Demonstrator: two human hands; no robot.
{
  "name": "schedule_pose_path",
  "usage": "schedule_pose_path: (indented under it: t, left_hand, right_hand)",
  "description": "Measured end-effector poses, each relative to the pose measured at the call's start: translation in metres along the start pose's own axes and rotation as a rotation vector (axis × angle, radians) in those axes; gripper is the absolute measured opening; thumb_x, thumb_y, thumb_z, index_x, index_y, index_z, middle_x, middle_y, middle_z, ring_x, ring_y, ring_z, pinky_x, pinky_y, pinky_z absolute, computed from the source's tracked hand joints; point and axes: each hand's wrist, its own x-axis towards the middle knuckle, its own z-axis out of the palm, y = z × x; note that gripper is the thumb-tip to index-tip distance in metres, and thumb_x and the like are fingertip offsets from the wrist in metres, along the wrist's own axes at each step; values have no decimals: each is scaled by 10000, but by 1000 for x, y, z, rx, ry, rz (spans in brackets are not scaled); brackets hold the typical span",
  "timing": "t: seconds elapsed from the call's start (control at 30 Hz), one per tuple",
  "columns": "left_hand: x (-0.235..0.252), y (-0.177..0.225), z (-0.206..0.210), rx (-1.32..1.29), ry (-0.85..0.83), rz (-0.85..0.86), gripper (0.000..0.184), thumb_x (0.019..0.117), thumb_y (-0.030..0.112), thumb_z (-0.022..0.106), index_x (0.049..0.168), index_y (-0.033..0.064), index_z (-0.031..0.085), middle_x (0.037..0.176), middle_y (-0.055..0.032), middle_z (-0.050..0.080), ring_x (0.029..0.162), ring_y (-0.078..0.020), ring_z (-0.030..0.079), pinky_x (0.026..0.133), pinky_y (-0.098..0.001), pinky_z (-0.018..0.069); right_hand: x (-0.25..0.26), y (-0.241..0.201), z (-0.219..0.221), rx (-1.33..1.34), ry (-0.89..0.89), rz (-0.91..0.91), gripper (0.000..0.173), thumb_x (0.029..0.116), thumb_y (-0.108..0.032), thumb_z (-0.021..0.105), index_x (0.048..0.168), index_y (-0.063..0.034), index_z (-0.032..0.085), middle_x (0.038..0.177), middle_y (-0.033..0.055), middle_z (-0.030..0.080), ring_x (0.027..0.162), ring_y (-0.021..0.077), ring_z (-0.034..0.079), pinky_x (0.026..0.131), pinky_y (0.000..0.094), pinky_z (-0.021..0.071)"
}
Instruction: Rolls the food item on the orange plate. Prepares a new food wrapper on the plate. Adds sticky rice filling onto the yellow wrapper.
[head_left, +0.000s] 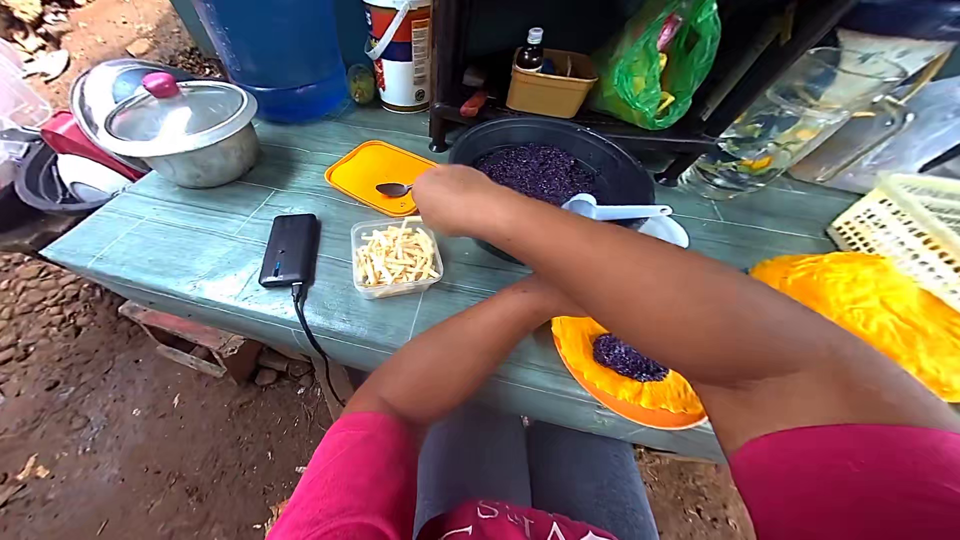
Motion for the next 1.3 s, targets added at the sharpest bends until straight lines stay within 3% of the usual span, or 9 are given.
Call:
schedule_pose_path:
  t: [0.07,0.1,0.2,0.33,0.43,0.57,0.97,1.13,1.3]
  left_hand:
    - [-1,-10,1,48,320,284,264,866,212,777,1039,14,754,974,-136,742,942,-229,709,819,-423,567]
    - [1,-9,-1,76,343,329,247,888,229,752,1028,26,760,961,-127,741,924,-228,714,793,-420,578]
    - [-5,27,-33,145,-38,84,291,1011,240,634,1199,38,727,1152,-165,728,1111,-308,692,974,-543,532]
    - [5,17,-30,71,-87,107,260,985,177,665,1158,-14,702,1062,-189,715,1008,-326,700,912,-532,558]
    - [11,21,-31,130,-201,60,273,1010,169,643,1213,-5,697,1115,-201,699,1026,-345,679,943,-548,530]
    - [11,21,-29,156,-210,49,267,1022,190,635,1215,18,703,1079,-174,701,970,-308,675,909,-515,540]
    - [10,11,-27,119,-128,68,230,991,189,680,1157,37,727,951,-103,683,775,-163,594,728,-331,517]
    - [10,14,-28,120,-141,64,233,989,184,683,1157,28,727,944,-114,682,776,-181,601,737,-356,523]
    - [10,16,-28,123,-142,73,231,989,180,680,1162,34,726,939,-110,680,784,-183,600,745,-367,520]
  right_hand:
    - [-30,14,-15,28,92,-59,144,991,-56,565,933,2,683,974,191,671,981,369,664,790,577,530]
    - [-51,24,-21,36,129,-84,129,991,-81,585,963,-24,698,967,157,674,965,330,663,799,538,532]
    - [-131,72,-21,106,228,-158,126,991,-116,626,984,-68,742,947,87,694,925,223,655,826,435,521]
    - [-234,143,35,297,353,-189,140,941,-173,647,928,-125,778,852,-1,680,758,75,606,696,274,515]
    - [-271,168,87,427,306,-6,109,939,-163,689,930,-115,787,856,6,686,730,87,602,676,293,522]
    - [-276,174,133,501,270,138,109,960,-137,691,956,-91,790,902,50,694,821,169,653,761,391,556]
    - [-265,177,156,493,262,74,94,943,-127,716,973,-113,803,922,42,711,859,168,676,778,371,566]
    - [-266,181,152,503,231,75,128,944,-205,735,986,-104,801,923,44,702,847,157,660,767,358,552]
    - [-281,195,143,545,438,147,184,980,-226,667,1043,-102,788,911,42,683,801,135,631,723,331,542]
